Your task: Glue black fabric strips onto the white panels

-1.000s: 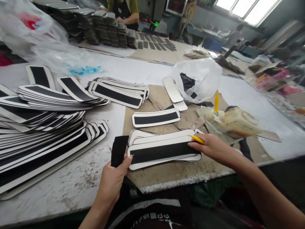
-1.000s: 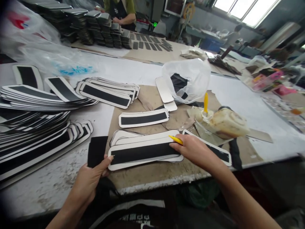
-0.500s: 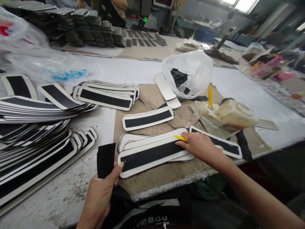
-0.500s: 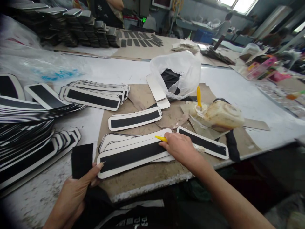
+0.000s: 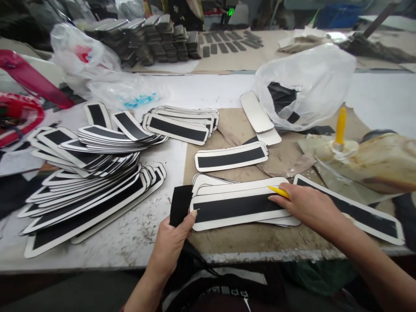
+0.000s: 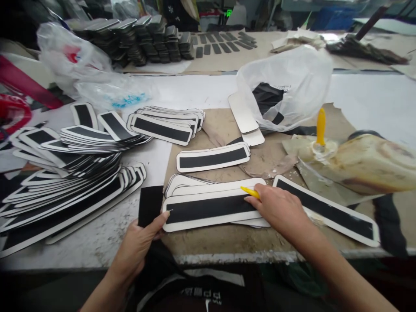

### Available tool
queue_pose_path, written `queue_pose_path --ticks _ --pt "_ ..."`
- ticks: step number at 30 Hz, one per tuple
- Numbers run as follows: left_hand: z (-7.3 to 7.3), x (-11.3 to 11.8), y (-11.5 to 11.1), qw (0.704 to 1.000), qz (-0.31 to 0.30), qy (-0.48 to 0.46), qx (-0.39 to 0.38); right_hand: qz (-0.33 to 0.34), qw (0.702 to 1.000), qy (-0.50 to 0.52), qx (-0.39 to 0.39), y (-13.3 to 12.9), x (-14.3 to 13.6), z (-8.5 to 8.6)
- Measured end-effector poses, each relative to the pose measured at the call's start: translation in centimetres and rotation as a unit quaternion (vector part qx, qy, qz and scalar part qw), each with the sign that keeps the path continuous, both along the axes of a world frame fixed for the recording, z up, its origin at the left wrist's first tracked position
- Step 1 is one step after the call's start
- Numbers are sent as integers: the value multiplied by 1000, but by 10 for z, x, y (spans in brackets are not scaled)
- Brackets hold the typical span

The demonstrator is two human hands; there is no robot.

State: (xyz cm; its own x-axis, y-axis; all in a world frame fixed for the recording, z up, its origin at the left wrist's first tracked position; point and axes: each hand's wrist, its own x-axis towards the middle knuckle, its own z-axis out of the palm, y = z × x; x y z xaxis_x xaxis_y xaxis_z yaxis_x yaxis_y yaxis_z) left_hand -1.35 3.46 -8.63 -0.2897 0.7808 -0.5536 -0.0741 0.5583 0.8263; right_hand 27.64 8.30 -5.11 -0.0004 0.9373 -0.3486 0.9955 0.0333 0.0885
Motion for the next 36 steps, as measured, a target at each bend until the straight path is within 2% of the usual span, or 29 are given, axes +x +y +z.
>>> queue_pose_path --ticks 4,9,14,18,23,29,33,36 --pt "2 1 0 1000 -1 12 -1 1 1000 6 -4 1 2 -2" --pt "-3 0 -1 999 15 32 -3 -9 1000 3 -12 0 -2 5" --pt "-5 3 1 999 46 -1 9 -21 999 -22 33 -6 -9 14" --pt "-1 4 -1 997 68 -30 -2 -47 997 -1 64 -11 -6 14" --pt "4 2 -4 996 89 -30 -9 -59 988 97 104 -16 10 17" --pt "20 2 -6 995 85 -41 -7 -111 949 218 200 -27 32 27" --pt "22 3 -7 992 110 -60 -22 -111 921 335 163 -33 32 27" --pt "21 2 -9 991 105 -82 -33 -147 891 418 102 -36 22 26"
